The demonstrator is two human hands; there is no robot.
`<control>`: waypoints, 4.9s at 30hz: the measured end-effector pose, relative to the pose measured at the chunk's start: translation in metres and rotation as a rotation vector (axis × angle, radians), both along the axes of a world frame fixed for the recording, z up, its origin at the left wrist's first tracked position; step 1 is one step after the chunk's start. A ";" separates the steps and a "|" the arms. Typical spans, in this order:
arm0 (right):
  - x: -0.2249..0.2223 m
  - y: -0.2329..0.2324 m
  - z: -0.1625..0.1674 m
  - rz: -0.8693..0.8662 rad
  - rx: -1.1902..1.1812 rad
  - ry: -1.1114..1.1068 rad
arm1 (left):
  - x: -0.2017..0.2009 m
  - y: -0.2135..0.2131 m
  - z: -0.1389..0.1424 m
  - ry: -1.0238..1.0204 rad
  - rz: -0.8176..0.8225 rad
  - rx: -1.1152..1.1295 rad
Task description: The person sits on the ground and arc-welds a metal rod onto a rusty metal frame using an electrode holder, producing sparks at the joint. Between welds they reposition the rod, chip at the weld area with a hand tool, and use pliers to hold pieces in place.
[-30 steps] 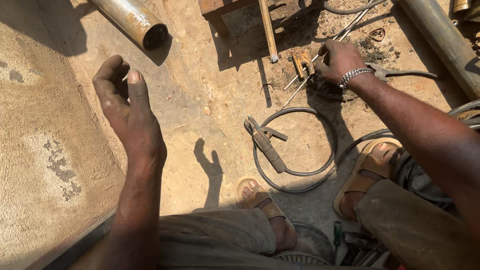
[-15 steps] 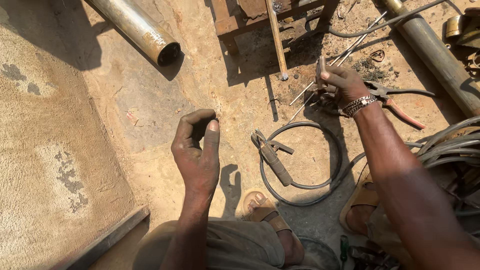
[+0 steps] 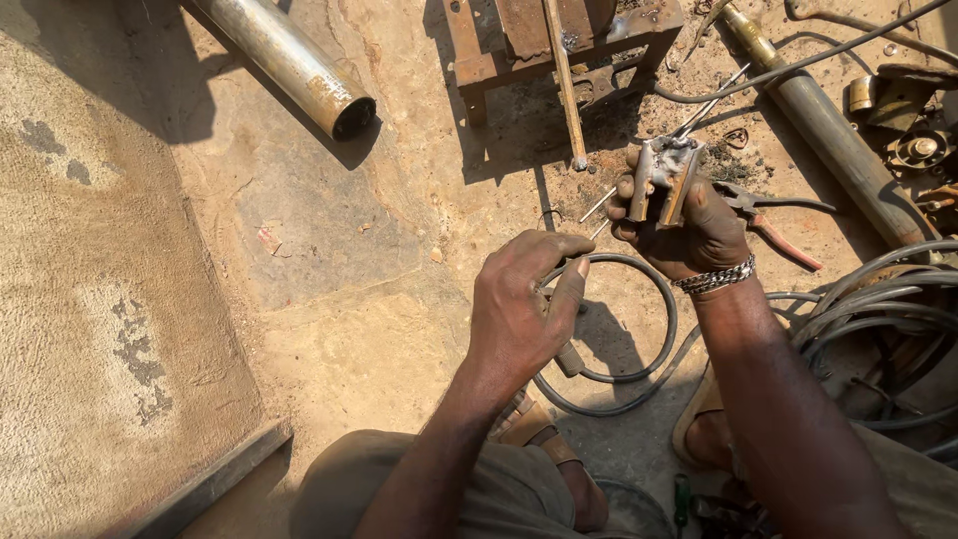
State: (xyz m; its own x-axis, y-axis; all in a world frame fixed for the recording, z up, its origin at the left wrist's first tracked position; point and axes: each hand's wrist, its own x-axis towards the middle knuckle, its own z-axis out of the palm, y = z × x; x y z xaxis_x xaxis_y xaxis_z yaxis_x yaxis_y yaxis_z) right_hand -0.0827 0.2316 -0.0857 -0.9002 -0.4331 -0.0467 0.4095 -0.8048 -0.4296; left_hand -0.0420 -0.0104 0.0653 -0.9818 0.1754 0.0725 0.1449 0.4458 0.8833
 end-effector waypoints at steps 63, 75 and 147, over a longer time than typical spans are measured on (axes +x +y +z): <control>-0.060 0.118 -0.050 1.057 2.258 0.288 | -0.022 -0.034 -0.006 0.005 0.148 0.059; -0.054 0.105 -0.058 0.978 1.986 0.137 | -0.022 -0.033 -0.007 -0.015 0.137 0.046; -0.004 0.027 -0.007 -0.027 0.833 -0.062 | -0.112 -0.035 -0.133 -0.780 0.055 -0.070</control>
State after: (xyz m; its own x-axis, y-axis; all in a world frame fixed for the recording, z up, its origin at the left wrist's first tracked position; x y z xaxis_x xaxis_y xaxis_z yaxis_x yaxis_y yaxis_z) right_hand -0.0872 0.2587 -0.0924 -0.8949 -0.2130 -0.3921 0.4373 -0.2437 -0.8657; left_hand -0.1538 -0.0455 -0.0679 -0.7522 0.1038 -0.6507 -0.5292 0.4931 0.6905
